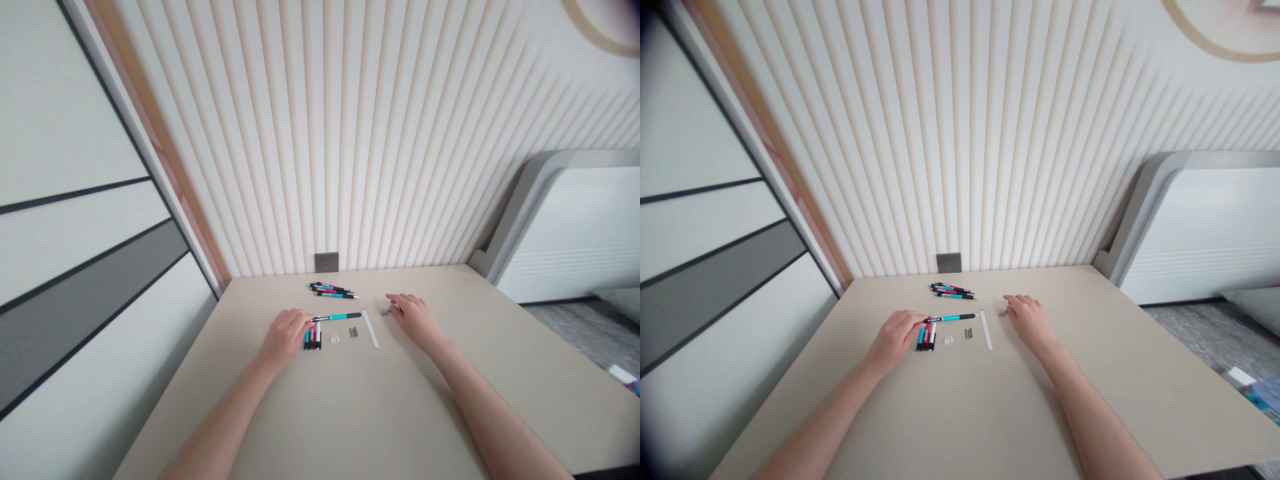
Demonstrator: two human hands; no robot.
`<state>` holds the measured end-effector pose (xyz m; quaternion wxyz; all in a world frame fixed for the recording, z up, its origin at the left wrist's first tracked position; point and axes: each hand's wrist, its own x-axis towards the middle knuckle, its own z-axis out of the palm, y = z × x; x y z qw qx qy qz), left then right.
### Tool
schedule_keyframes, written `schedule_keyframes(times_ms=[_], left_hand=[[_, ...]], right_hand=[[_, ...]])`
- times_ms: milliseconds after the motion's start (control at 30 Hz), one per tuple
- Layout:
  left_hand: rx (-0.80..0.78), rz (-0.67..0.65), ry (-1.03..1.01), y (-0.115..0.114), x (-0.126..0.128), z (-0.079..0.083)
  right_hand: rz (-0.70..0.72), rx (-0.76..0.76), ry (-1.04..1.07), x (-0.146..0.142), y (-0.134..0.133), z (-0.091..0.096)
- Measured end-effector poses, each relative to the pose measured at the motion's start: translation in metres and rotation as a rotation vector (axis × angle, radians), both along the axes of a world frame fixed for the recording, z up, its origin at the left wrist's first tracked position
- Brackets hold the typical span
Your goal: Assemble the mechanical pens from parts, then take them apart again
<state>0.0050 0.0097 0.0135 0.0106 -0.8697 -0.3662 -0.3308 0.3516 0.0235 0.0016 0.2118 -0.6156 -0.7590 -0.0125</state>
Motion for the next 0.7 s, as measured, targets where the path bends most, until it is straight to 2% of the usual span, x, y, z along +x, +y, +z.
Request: schedule_keyframes(times_ms=[67, 167, 267, 333, 500, 700], left_hand=[[0.004, -0.010, 0.002, -0.001, 0.001, 0.001], [0.015, -0.041, 0.002, -0.003, 0.003, 0.002], [0.025, -0.073, -0.005, -0.005, 0.004, 0.004], [0.030, -0.080, -0.013, -0.006, 0.005, 0.005], [0.021, -0.091, -0.008, -0.006, 0.004, 0.003], [-0.043, -0.100, 0.002, -0.005, 0.005, 0.001]], right_hand=[[0.057, 0.075, 0.090, -0.006, -0.004, 0.006], [0.226, 0.131, 0.222, -0.024, -0.015, 0.013], [0.400, 0.078, 0.278, -0.045, -0.027, 0.016], [0.445, 0.021, 0.296, -0.057, -0.033, 0.015], [0.416, -0.100, 0.321, -0.067, -0.032, 0.006], [0.364, -0.071, 0.401, -0.065, -0.028, 0.001]])
